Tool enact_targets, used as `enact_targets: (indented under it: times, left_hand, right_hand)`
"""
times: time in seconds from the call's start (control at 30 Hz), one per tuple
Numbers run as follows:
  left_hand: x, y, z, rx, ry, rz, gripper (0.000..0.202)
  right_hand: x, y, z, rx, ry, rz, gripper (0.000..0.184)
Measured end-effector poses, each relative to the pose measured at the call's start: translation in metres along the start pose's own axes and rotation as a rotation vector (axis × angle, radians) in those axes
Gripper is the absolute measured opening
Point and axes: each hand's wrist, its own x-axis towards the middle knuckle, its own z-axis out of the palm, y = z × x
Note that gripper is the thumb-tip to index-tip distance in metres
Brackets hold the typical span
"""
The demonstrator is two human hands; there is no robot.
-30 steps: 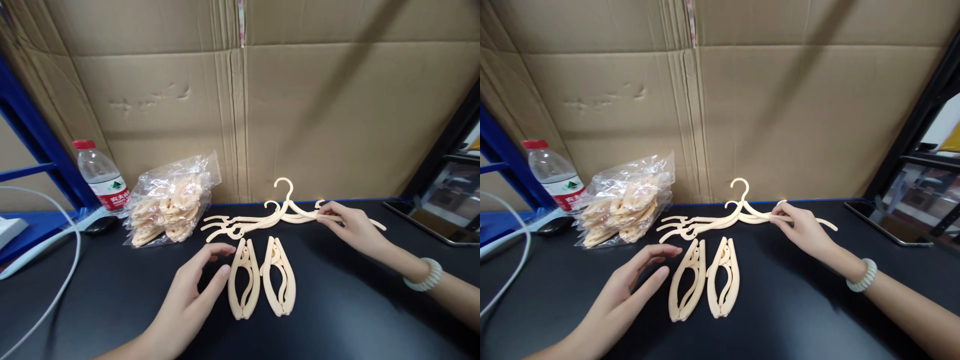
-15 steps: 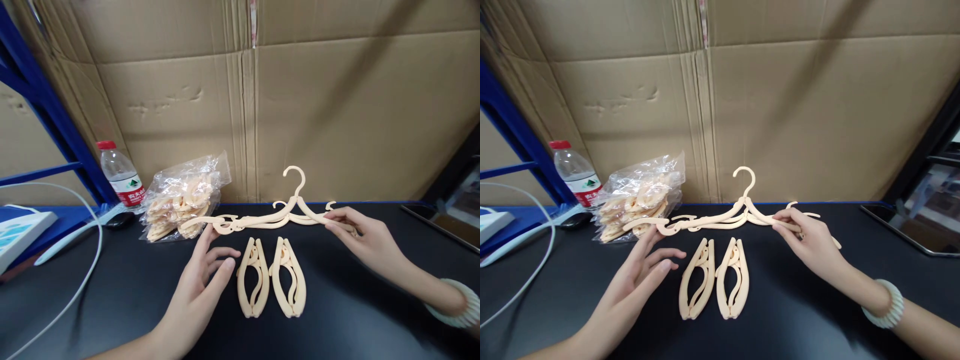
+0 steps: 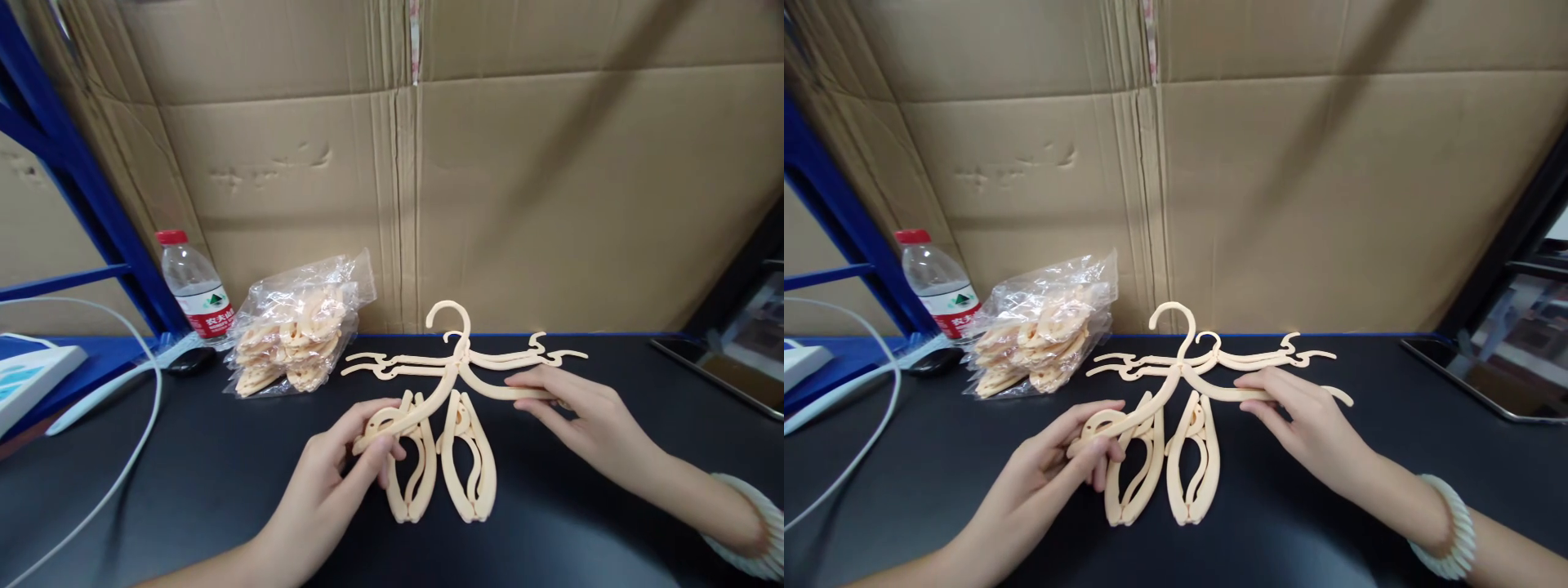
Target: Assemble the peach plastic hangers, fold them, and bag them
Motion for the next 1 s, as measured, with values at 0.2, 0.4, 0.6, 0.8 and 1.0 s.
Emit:
enact_targets:
  times: [0.2, 0.4, 0.6, 0.8, 1.0]
  left_hand:
    - [0.007, 0.002, -0.001, -0.138, 0.036, -0.027, 0.023]
    - [0.012, 0.0, -0.001, -0.231, 0.038, -0.039, 0.021]
    - [0.01, 0.0, -0.002, -0.223, 0.036, -0.027, 0.022]
    - [0.009, -0.001, -0.003, -0.212, 0.043, -0.026, 0.024]
    - [0.009, 0.001, -0.002, -0.239, 0.049, -0.056, 0.025]
  right_hand:
    - [0.007, 0.006, -0.012, -0.355, -0.002, -0.204, 0.015]
    - [0.007, 0.006, -0.021, -0.818, 0.086, -0.216, 0.02]
    - [0.005, 0.002, -0.017, -0.845, 0.134, -0.27, 0.014]
    - [0.006, 0.0, -0.016, -0.92, 0.15, -0.283, 0.011]
    - [0.005, -0.003, -0.016, -0.993, 0.125, -0.252, 0.013]
